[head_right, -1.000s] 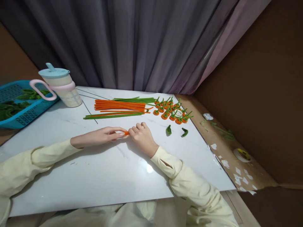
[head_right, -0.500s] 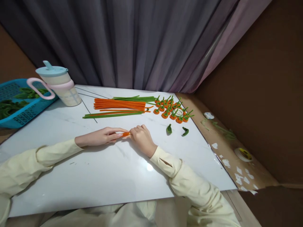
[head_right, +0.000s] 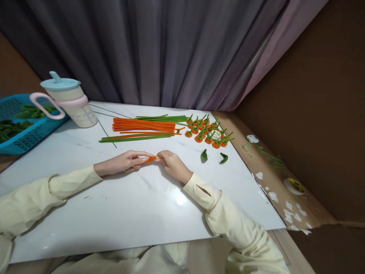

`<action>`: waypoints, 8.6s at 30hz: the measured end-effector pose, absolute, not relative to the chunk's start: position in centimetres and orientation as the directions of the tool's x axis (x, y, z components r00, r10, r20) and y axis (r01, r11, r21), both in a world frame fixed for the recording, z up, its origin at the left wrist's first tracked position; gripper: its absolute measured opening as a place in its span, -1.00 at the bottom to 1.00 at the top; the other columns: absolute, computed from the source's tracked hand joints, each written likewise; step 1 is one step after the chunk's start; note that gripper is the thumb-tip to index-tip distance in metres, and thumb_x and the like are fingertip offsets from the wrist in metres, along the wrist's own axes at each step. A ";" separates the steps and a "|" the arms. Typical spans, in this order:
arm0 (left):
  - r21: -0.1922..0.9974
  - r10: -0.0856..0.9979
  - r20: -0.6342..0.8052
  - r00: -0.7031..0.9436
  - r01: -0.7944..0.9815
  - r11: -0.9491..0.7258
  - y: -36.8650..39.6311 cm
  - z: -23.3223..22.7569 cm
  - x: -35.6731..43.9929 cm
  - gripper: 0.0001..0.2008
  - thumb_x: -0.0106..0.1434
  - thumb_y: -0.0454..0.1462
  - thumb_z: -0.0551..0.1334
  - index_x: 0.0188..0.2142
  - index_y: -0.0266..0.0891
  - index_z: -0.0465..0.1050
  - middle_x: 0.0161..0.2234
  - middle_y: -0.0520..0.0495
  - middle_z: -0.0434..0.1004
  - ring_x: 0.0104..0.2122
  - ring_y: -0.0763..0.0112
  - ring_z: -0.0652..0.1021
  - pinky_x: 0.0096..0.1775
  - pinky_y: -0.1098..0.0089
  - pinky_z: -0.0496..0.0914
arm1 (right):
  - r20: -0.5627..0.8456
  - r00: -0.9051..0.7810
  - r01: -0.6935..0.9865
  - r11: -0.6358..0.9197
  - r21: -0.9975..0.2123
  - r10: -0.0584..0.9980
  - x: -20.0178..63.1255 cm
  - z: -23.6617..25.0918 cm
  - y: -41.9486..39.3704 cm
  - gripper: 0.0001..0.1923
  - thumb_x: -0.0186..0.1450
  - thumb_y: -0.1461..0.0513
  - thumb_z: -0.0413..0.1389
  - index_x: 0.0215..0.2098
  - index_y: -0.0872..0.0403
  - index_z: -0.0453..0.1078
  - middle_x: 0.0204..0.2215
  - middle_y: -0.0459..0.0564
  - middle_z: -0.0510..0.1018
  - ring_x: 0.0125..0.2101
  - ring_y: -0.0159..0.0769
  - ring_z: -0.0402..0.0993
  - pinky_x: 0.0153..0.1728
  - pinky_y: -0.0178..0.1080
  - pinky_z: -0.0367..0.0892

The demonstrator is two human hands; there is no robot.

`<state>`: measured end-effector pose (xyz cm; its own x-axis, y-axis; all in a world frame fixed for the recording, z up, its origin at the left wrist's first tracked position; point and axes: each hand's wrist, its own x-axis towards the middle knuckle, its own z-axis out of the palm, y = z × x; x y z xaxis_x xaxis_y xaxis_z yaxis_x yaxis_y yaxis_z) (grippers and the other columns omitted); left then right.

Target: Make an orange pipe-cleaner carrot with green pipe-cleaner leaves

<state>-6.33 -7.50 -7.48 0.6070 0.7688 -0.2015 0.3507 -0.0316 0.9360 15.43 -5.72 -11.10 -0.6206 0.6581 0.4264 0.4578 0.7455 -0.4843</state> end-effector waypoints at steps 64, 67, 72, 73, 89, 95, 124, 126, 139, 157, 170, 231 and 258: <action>0.946 0.741 -0.238 0.627 0.323 0.031 -7.6 -7.3 -6.3 -0.55 0.31 -0.09 0.05 0.07 -0.34 0.29 -0.65 0.20 0.02 -0.70 0.60 0.08 -0.63 0.52 -0.06 | 0.248 -0.643 0.489 0.637 -0.596 0.725 15.1 -9.0 -6.4 -0.76 0.29 0.42 -0.07 -0.39 0.11 0.40 -0.48 -0.06 0.45 -0.46 -0.37 0.34 -0.36 -0.35 0.22; 0.952 0.733 -0.268 0.625 0.289 0.102 -7.5 -7.3 -6.2 -0.55 0.30 -0.10 0.07 0.07 -0.35 0.28 -0.67 0.22 -0.02 -0.71 0.61 0.02 -0.65 0.52 -0.11 | 0.245 -0.671 0.463 0.654 -0.598 0.700 15.3 -8.9 -6.1 -0.78 0.35 0.34 -0.06 -0.34 0.12 0.42 -0.48 -0.05 0.47 -0.46 -0.39 0.36 -0.37 -0.36 0.22; 0.954 0.715 -0.294 0.634 0.241 0.179 -7.4 -7.1 -6.1 -0.58 0.28 -0.13 0.11 0.05 -0.33 0.29 -0.69 0.23 -0.08 -0.72 0.61 -0.03 -0.66 0.52 -0.15 | 0.276 -0.667 0.488 0.685 -0.540 0.693 15.4 -9.3 -6.1 -0.83 0.29 0.16 0.11 -0.34 0.12 0.41 -0.48 -0.05 0.48 -0.49 -0.40 0.37 -0.44 -0.38 0.22; 0.953 0.714 -0.297 0.634 0.246 0.177 -7.5 -7.0 -6.0 -0.58 0.28 -0.13 0.11 0.04 -0.33 0.30 -0.69 0.23 -0.07 -0.72 0.61 -0.02 -0.66 0.52 -0.14 | 0.284 -0.655 0.513 0.688 -0.514 0.700 15.3 -9.5 -6.2 -0.80 0.28 0.14 0.11 -0.36 0.13 0.40 -0.49 -0.05 0.48 -0.50 -0.39 0.37 -0.45 -0.38 0.22; 0.783 0.710 -0.198 0.676 0.545 -0.300 -7.8 -6.1 -6.1 -0.63 0.33 -0.08 -0.01 -0.01 -0.23 0.32 -0.58 0.10 0.22 -0.58 0.49 0.19 -0.50 0.50 0.10 | 0.300 -0.688 0.562 0.746 -0.358 0.661 15.2 -9.6 -7.0 -0.73 0.29 0.08 0.09 -0.41 0.13 0.35 -0.61 -0.09 0.45 -0.61 -0.42 0.32 -0.55 -0.40 0.09; 0.865 0.712 -0.250 0.656 0.482 -0.140 -8.1 -5.2 -6.0 -0.60 0.31 0.03 -0.05 -0.08 -0.18 0.25 -0.61 0.14 0.17 -0.58 0.47 0.20 -0.48 0.50 0.14 | 0.373 -0.704 0.520 0.796 -0.308 0.604 15.1 -9.7 -7.3 -0.76 0.39 0.19 -0.05 -0.38 0.12 0.32 -0.51 -0.04 0.52 -0.53 -0.40 0.40 -0.51 -0.40 0.13; 0.938 0.951 0.285 0.119 0.167 -0.302 -7.0 -4.4 -3.6 -0.69 0.19 -0.13 0.22 -0.60 -0.25 0.46 -0.65 0.09 0.15 -0.52 0.46 0.28 -0.40 0.40 0.16 | 0.162 -0.303 0.081 0.195 -0.977 0.939 13.0 -9.5 -8.2 -0.75 0.16 0.08 0.18 -0.46 0.11 0.39 -0.64 -0.15 0.49 -0.72 -0.51 0.22 -0.62 -0.39 0.17; 0.903 0.924 0.360 0.126 0.203 -0.379 -6.7 -3.9 -2.5 -0.66 0.20 -0.15 0.21 -0.65 -0.24 0.39 -0.63 0.09 0.14 -0.51 0.46 0.28 -0.38 0.40 0.17 | 0.125 -0.311 -0.055 0.113 -0.992 0.942 12.9 -9.4 -8.0 -0.74 0.12 0.07 0.21 -0.46 0.11 0.38 -0.56 -0.10 0.54 -0.70 -0.49 0.29 -0.60 -0.37 0.24; 0.772 0.830 0.527 0.185 0.303 -0.558 -5.9 -4.2 1.1 -0.66 0.23 -0.17 0.17 -0.63 -0.22 0.42 -0.63 0.08 0.16 -0.55 0.45 0.26 -0.44 0.39 0.15 | 0.145 -0.234 -0.245 0.086 -0.966 0.962 12.9 -9.3 -8.0 -0.75 0.02 0.14 0.27 -0.43 0.11 0.38 -0.59 -0.13 0.52 -0.57 -0.40 0.44 -0.44 -0.33 0.34; 0.888 0.936 0.311 0.165 0.300 -0.348 -5.4 -2.8 -0.2 -0.68 0.20 -0.18 0.13 -0.53 -0.27 0.56 -0.64 0.01 0.37 -0.53 0.40 0.38 -0.44 0.41 0.23 | 0.303 -0.112 0.003 0.305 -0.952 0.946 13.1 -8.5 -7.6 -0.76 0.19 0.08 0.13 -0.43 0.11 0.41 -0.61 -0.14 0.43 -0.66 -0.51 0.10 -0.61 -0.39 0.09; 0.859 0.855 0.512 0.086 -0.084 -0.506 3.5 8.9 -0.7 -0.59 0.25 -0.08 0.13 -0.41 -0.42 0.54 -0.43 -0.18 0.60 -0.41 0.33 0.57 -0.27 0.41 0.39 | 0.398 -0.311 -0.460 0.230 -0.858 0.863 8.8 5.5 1.0 -0.78 0.28 0.11 0.09 -0.36 0.02 0.13 -0.70 -0.31 0.33 -0.80 -0.63 -0.09 -0.76 -0.52 -0.10; 0.908 0.948 0.317 -0.018 -0.284 -0.309 4.2 4.7 -5.9 -0.68 0.13 -0.19 0.15 -0.33 -0.40 0.56 -0.44 -0.16 0.63 -0.44 0.33 0.59 -0.32 0.43 0.41 | 0.517 -0.332 0.407 0.615 -0.676 0.789 7.6 5.6 4.3 -0.79 0.25 0.25 0.07 -0.50 0.16 0.43 -0.67 -0.14 0.40 -0.55 -0.42 0.30 -0.41 -0.37 0.15; 0.452 0.359 0.876 0.323 -0.287 -0.844 -11.4 -0.2 -1.8 -0.56 0.39 -0.15 -0.16 0.24 0.04 0.10 0.19 0.05 0.27 0.11 0.21 0.36 0.12 0.24 0.23 | 0.738 -0.616 0.402 0.916 -0.005 0.274 13.8 4.6 -13.6 -0.78 0.31 0.40 -0.08 -0.46 0.12 0.28 -0.61 -0.08 0.40 -0.60 -0.40 0.26 -0.56 -0.33 0.12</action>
